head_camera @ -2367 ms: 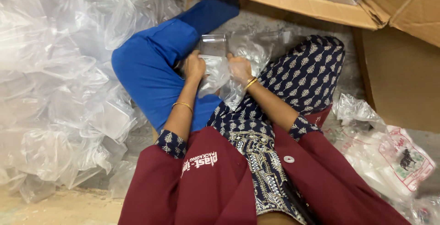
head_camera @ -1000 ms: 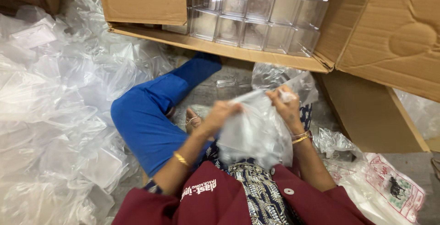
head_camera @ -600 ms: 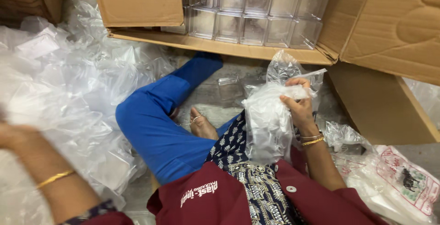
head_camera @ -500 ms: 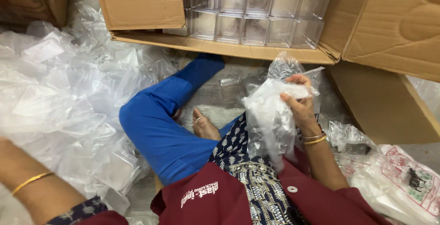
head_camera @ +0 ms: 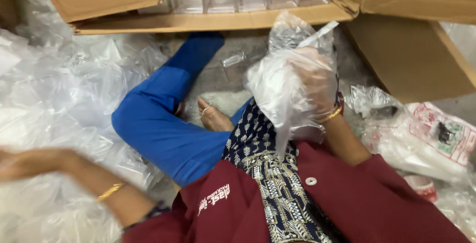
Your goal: The person sits on the floor and repeatedly picks up clear plastic containers, places them into small plastic bags, and then stacks the bagged containers into a large cardboard box. The person handles the containers and bags by hand without using any tools.
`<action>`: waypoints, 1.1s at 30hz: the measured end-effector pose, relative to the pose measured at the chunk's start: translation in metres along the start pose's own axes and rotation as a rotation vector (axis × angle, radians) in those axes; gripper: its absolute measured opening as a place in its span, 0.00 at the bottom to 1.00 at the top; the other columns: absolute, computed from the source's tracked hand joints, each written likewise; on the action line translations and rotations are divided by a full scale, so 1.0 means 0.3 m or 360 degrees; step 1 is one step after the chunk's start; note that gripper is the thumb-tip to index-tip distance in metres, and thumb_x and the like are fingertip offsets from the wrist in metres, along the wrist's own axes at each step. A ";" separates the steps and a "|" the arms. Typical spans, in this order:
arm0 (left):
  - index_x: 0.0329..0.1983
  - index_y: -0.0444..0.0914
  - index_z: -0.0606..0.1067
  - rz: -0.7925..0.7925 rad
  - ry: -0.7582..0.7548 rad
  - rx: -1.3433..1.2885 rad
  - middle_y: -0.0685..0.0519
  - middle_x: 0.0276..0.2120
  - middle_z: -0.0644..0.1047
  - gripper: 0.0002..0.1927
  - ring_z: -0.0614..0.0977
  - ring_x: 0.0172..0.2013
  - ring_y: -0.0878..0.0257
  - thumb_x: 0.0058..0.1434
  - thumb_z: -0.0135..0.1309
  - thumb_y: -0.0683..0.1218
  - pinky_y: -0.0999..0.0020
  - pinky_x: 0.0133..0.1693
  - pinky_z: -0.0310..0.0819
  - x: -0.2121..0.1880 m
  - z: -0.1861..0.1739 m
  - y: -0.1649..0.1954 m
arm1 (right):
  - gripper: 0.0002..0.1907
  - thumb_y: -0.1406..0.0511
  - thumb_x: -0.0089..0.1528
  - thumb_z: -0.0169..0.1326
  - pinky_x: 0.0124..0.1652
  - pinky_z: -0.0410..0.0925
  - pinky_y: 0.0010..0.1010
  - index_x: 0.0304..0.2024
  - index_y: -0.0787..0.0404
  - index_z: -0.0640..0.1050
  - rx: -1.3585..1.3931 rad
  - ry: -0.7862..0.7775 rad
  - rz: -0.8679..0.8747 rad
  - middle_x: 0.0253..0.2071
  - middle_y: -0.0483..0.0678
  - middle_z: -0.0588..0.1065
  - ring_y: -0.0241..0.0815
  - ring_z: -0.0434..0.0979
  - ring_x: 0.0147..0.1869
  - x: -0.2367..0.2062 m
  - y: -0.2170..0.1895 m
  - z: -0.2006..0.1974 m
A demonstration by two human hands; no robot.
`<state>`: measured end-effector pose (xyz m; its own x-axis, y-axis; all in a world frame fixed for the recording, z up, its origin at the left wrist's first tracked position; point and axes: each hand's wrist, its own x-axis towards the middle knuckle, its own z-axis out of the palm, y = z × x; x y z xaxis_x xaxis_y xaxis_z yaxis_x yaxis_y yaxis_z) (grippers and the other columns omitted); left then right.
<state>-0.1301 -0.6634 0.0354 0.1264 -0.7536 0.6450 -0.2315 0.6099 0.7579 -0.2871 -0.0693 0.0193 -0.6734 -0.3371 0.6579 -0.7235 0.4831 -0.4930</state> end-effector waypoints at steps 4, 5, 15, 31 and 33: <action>0.57 0.30 0.75 -0.0792 -0.1462 -0.1253 0.47 0.50 0.77 0.13 0.82 0.46 0.54 0.71 0.55 0.38 0.63 0.50 0.79 -0.508 0.086 0.516 | 0.15 0.69 0.63 0.59 0.56 0.72 0.36 0.53 0.64 0.76 0.0653 -0.0065 0.0545 0.50 0.50 0.77 0.44 0.78 0.55 0.007 -0.046 0.068; 0.65 0.36 0.72 -0.0162 -0.1951 -0.0983 0.49 0.57 0.75 0.17 0.81 0.54 0.59 0.74 0.52 0.39 0.64 0.58 0.78 -0.610 0.064 0.610 | 0.15 0.68 0.64 0.59 0.55 0.72 0.35 0.53 0.64 0.76 0.0821 -0.0070 0.0671 0.50 0.50 0.77 0.43 0.77 0.54 0.010 -0.053 0.083; 0.45 0.47 0.78 0.1211 -0.2217 -0.1365 0.55 0.53 0.76 0.15 0.74 0.53 0.50 0.54 0.60 0.42 0.56 0.59 0.63 -0.856 0.095 0.924 | 0.15 0.67 0.67 0.61 0.49 0.72 0.29 0.52 0.63 0.71 0.1446 0.0075 0.1144 0.47 0.48 0.75 0.37 0.76 0.49 0.077 -0.067 0.115; 0.38 0.36 0.75 0.0218 -0.2205 -0.1128 0.50 0.32 0.76 0.08 0.78 0.35 0.56 0.70 0.56 0.46 0.62 0.39 0.72 -0.844 0.077 0.961 | 0.16 0.71 0.66 0.64 0.43 0.63 0.20 0.54 0.62 0.76 0.1324 0.0108 0.1054 0.44 0.42 0.74 0.30 0.70 0.44 0.075 -0.113 0.132; 0.35 0.36 0.75 0.0220 -0.2172 -0.1058 0.51 0.30 0.77 0.08 0.79 0.32 0.57 0.71 0.55 0.43 0.63 0.37 0.71 -0.857 0.088 0.946 | 0.16 0.72 0.66 0.64 0.48 0.67 0.22 0.50 0.59 0.70 0.1592 0.0090 0.0985 0.47 0.46 0.77 0.31 0.74 0.48 0.095 -0.110 0.133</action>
<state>-0.2539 -0.3031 0.0821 -0.9048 -0.0994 0.4142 0.3426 0.4080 0.8463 -0.2885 -0.1272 0.0315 -0.9623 -0.2191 0.1615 -0.0894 -0.3058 -0.9479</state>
